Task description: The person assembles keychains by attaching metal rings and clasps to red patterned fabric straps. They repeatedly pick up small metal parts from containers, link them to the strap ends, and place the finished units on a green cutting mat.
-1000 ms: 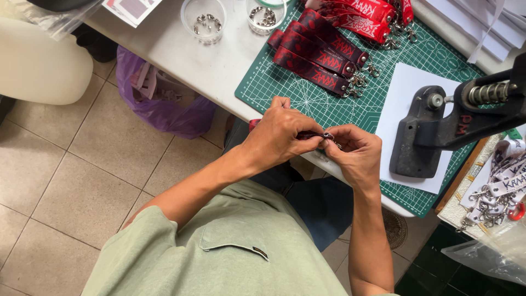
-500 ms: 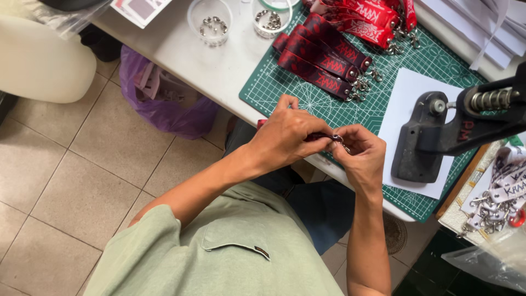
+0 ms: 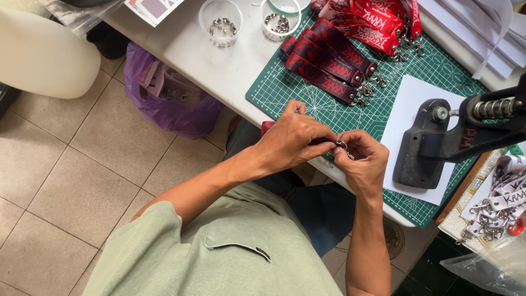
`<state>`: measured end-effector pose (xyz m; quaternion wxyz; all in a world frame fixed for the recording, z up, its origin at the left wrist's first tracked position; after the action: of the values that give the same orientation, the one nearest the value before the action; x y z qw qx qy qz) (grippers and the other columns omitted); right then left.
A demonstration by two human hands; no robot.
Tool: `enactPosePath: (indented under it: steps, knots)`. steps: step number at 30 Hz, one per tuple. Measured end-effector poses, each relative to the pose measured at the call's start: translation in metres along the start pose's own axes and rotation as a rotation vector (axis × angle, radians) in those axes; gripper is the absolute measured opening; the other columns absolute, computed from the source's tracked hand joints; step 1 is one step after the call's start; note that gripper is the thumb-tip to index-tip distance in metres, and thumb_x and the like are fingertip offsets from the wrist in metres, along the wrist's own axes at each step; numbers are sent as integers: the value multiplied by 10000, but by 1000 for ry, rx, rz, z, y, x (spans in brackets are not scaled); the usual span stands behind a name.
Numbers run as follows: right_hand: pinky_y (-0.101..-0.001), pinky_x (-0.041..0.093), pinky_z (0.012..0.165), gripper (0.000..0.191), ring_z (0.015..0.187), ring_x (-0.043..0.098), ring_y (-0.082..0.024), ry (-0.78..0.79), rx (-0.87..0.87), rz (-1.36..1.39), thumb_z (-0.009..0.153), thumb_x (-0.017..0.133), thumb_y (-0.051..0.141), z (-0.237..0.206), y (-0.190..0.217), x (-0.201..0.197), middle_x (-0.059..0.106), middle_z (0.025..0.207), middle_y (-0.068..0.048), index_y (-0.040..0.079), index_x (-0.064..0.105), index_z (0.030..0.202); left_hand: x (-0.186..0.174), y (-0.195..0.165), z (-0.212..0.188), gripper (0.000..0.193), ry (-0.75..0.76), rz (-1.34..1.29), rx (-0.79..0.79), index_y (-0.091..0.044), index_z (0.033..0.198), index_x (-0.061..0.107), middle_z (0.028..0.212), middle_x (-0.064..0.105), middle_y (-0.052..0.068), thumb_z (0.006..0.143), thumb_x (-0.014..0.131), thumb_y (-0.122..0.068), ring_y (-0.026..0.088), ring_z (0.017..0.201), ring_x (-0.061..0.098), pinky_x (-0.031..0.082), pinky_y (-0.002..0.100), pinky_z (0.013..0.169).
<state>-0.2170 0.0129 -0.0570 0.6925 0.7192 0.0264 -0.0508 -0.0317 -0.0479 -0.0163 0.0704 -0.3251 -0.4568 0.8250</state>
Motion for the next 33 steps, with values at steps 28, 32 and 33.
enactPosePath:
  steps: [28, 32, 33]
  knots:
    - [-353, 603, 894, 196, 1079, 706, -285, -166, -375, -879, 907, 709, -83, 12, 57, 41, 664, 1222, -156, 13, 705, 1078, -79, 21, -10, 309, -101, 614, 267, -47, 1110, 709, 1329, 651, 129, 848, 761, -203, 288, 1239, 602, 449, 447, 1040]
    - [-395, 583, 968, 249, 1155, 690, -319, -185, -366, -854, 905, 636, -79, 12, 56, 40, 673, 1263, -171, -11, 685, 1140, -112, 28, -13, 336, -248, 519, 196, -43, 1165, 704, 1263, 677, 129, 890, 827, -192, 294, 1136, 629, 469, 442, 988]
    - [-416, 572, 1014, 257, 1178, 690, -321, -214, -366, -849, 921, 623, -71, 12, 57, 38, 677, 1278, -167, -20, 674, 1167, -125, 34, -9, 309, -317, 566, 124, -44, 1174, 711, 1228, 690, 116, 919, 829, -171, 291, 1118, 643, 477, 437, 968]
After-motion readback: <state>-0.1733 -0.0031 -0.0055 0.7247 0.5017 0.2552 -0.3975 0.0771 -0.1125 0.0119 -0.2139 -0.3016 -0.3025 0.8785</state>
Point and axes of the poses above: each hand's wrist, its own z-axis towards the middle knuckle, its own x-axis out of the palm, y = z × x, the point moved 5 cm from there along z, towards the middle knuckle
